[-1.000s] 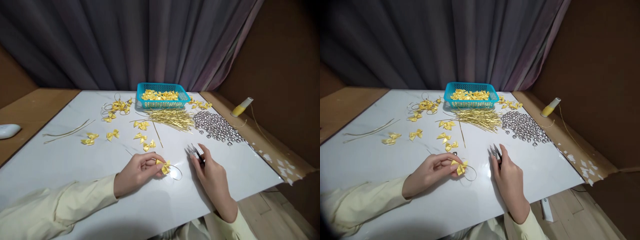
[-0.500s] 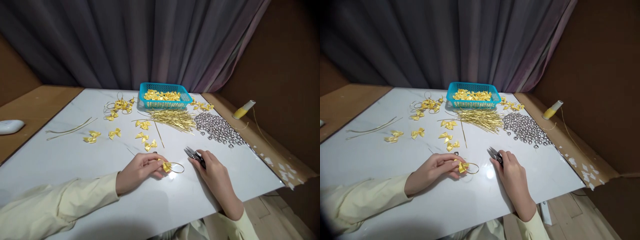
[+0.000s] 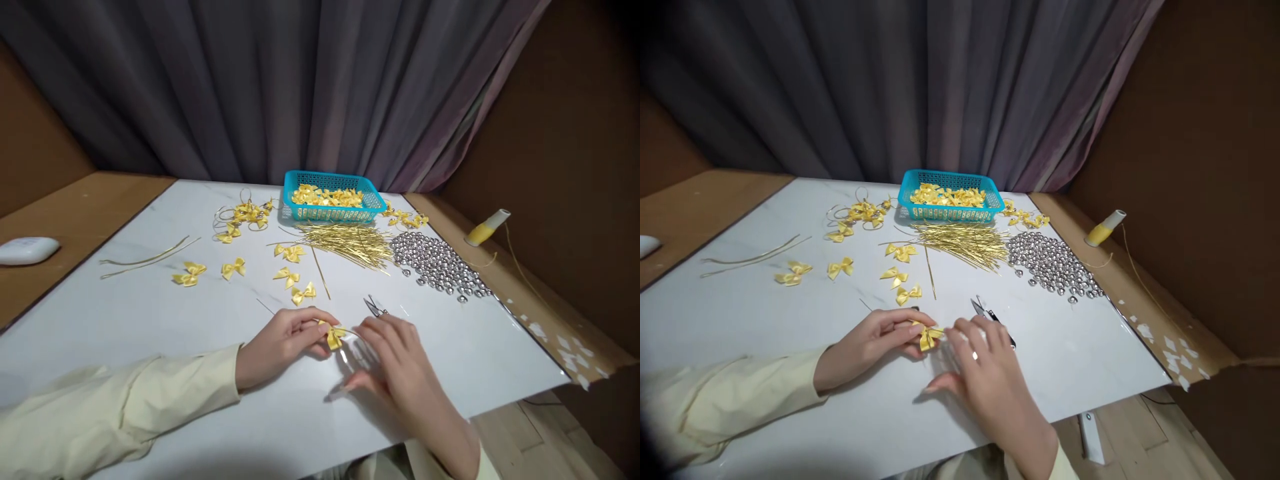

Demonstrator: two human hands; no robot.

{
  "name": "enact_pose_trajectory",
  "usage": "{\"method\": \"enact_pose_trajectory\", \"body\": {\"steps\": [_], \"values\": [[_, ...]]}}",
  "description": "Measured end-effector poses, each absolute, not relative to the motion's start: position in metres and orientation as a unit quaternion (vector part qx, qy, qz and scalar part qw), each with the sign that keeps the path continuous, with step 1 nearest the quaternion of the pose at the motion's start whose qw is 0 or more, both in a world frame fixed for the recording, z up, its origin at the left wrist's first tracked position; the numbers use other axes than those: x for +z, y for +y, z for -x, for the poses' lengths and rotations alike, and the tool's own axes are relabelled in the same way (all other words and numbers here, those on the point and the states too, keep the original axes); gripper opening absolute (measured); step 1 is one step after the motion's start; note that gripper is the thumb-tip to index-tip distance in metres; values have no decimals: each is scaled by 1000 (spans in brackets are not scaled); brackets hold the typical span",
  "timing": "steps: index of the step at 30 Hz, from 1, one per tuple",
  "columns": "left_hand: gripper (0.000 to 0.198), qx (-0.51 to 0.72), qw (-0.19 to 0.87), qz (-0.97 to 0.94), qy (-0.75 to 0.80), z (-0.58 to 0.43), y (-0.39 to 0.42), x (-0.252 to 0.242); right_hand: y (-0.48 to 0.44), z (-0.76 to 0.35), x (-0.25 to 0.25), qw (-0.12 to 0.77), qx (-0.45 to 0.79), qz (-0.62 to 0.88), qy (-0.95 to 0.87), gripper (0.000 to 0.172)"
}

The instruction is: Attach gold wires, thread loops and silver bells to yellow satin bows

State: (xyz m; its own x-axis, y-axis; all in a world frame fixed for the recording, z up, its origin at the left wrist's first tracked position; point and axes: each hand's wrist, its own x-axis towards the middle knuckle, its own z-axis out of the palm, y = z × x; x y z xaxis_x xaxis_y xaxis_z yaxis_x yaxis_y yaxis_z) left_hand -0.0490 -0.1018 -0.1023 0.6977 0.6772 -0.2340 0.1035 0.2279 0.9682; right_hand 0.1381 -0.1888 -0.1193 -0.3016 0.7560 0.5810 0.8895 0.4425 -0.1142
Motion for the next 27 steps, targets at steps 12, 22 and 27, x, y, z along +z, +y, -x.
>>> {"method": "enact_pose_trajectory", "body": {"steps": [12, 22, 27], "values": [[34, 181, 731, -573, 323, 45, -105, -99, -188, -105, -123, 366, -20, 464, -807, 23], [26, 135, 746, -556, 341, 44, -103, -107, -186, -105, -131, 419, 55, 497, -758, 22], [26, 160, 729, -577, 332, 44, -104, -107, -189, -107, -130, 448, 83, 515, -726, 18]]}}
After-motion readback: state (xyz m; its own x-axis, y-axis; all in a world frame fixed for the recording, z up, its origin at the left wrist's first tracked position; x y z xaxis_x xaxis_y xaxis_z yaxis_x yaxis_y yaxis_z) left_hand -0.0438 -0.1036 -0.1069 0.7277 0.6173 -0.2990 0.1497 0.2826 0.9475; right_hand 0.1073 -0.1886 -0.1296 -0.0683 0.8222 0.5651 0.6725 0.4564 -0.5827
